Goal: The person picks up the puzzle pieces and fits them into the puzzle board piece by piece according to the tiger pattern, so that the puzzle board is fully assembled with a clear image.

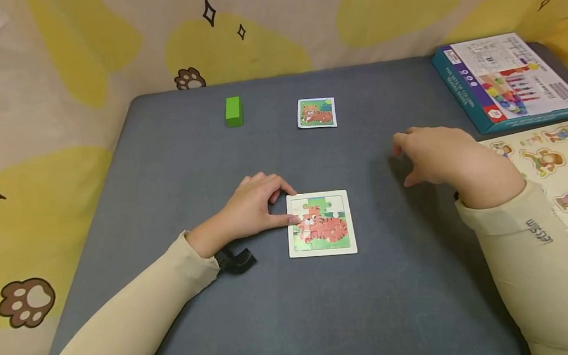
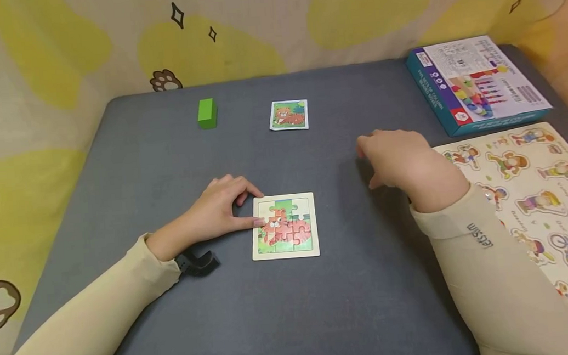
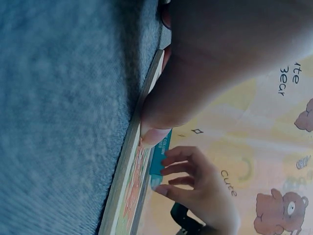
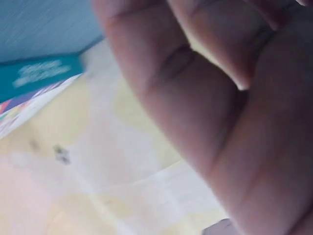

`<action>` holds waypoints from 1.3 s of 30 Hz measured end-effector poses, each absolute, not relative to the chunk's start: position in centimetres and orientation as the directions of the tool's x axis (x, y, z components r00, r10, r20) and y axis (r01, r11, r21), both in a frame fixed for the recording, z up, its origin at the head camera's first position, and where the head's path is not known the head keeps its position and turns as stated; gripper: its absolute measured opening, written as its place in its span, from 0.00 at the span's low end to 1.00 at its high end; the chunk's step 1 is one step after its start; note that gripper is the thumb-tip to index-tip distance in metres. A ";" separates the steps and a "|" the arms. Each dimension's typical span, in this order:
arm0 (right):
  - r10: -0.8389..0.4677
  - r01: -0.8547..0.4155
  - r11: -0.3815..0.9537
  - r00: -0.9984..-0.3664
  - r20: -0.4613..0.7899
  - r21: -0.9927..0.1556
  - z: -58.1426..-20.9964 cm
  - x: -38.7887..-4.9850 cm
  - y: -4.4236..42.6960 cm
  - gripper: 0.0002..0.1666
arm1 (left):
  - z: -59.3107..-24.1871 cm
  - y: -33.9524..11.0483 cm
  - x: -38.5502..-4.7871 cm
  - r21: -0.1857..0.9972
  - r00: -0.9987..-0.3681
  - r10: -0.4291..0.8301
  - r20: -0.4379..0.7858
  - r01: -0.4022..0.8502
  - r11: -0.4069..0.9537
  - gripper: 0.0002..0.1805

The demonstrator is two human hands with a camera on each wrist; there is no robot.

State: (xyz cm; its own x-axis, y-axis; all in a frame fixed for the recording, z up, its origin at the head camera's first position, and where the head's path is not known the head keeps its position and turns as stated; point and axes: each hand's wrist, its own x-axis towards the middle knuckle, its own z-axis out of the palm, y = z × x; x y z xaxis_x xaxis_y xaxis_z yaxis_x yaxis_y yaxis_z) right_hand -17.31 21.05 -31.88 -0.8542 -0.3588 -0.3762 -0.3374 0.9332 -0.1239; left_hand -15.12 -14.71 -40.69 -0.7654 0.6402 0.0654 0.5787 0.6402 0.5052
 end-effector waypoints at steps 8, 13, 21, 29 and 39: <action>-0.294 -0.251 0.956 -0.842 -0.452 -0.154 -32.5 -19.0 24.4 0.34 | -40.6 -14.7 -15.0 0.500 -0.764 0.642 0.068 0.583 0.641 0.24; -0.327 -0.239 0.941 -0.821 -0.468 -0.238 -33.1 -19.4 25.5 0.31 | -40.6 -14.6 -15.1 0.496 -0.765 0.641 0.062 0.581 0.645 0.24; -0.500 -0.335 0.852 -0.749 -0.434 -0.402 -33.2 -19.5 24.5 0.14 | -40.6 -14.6 -15.0 0.504 -0.771 0.635 0.058 0.571 0.648 0.24; -0.642 -0.477 0.704 -0.744 -0.185 -0.526 -32.2 -17.2 18.8 0.08 | -40.5 -14.7 -14.9 0.506 -0.770 0.635 0.062 0.572 0.645 0.24; -0.618 -0.469 0.604 -0.786 -0.007 -0.644 -34.1 -15.2 13.7 0.10 | -40.8 -14.7 -15.1 0.504 -0.768 0.635 0.080 0.581 0.639 0.23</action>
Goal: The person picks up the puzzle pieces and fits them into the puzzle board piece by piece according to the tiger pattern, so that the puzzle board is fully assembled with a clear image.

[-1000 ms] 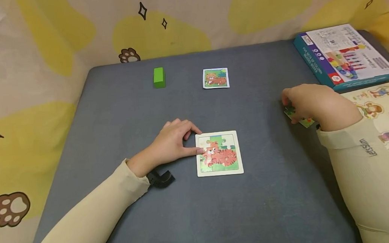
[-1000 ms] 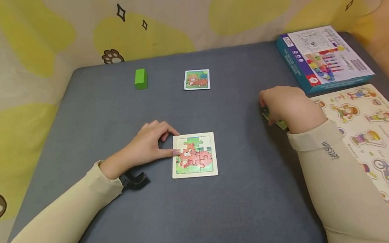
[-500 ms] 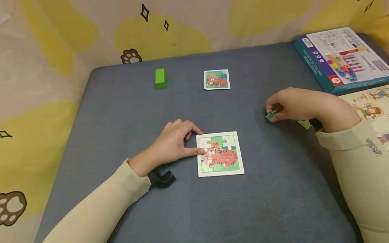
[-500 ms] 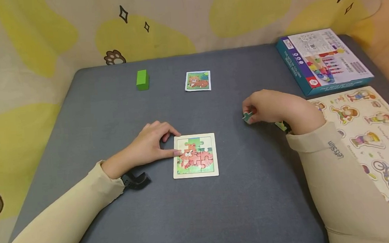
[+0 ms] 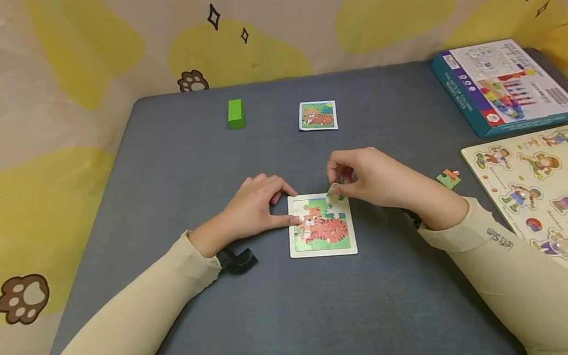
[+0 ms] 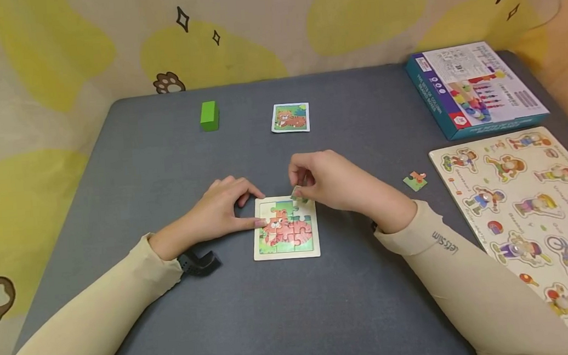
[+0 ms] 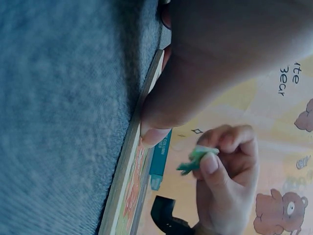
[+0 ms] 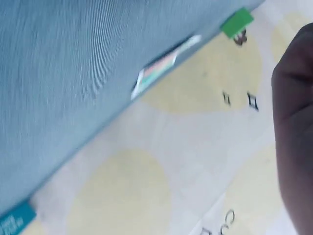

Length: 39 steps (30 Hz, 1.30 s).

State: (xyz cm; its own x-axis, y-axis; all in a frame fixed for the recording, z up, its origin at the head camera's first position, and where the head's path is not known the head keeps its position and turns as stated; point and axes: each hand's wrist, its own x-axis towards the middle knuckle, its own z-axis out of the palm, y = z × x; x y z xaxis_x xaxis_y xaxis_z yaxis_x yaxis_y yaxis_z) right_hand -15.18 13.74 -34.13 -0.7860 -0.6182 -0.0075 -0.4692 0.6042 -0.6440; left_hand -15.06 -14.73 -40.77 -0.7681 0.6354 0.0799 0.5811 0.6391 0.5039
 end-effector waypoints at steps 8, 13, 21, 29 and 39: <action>-0.585 -0.346 0.644 -0.797 -0.149 -0.682 -35.5 -15.2 13.2 0.05 | -40.8 -14.6 -15.1 0.503 -0.764 0.640 0.082 0.586 0.635 0.24; -0.557 -0.311 0.699 -0.801 -0.218 -0.644 -35.8 -15.3 13.2 0.07 | -40.8 -14.6 -15.2 0.503 -0.766 0.639 0.079 0.584 0.638 0.24; -0.541 -0.373 0.754 -0.819 -0.189 -0.541 -35.7 -15.0 12.8 0.09 | -40.7 -14.6 -15.2 0.492 -0.766 0.638 0.078 0.586 0.644 0.24; -0.563 -0.443 0.761 -0.814 -0.143 -0.474 -35.6 -15.0 12.7 0.11 | -40.6 -14.6 -15.3 0.495 -0.772 0.632 0.068 0.576 0.651 0.24; -0.681 -0.592 0.672 -0.730 -0.056 -0.445 -35.6 -14.9 12.8 0.08 | -40.6 -14.6 -15.2 0.496 -0.771 0.632 0.071 0.577 0.648 0.24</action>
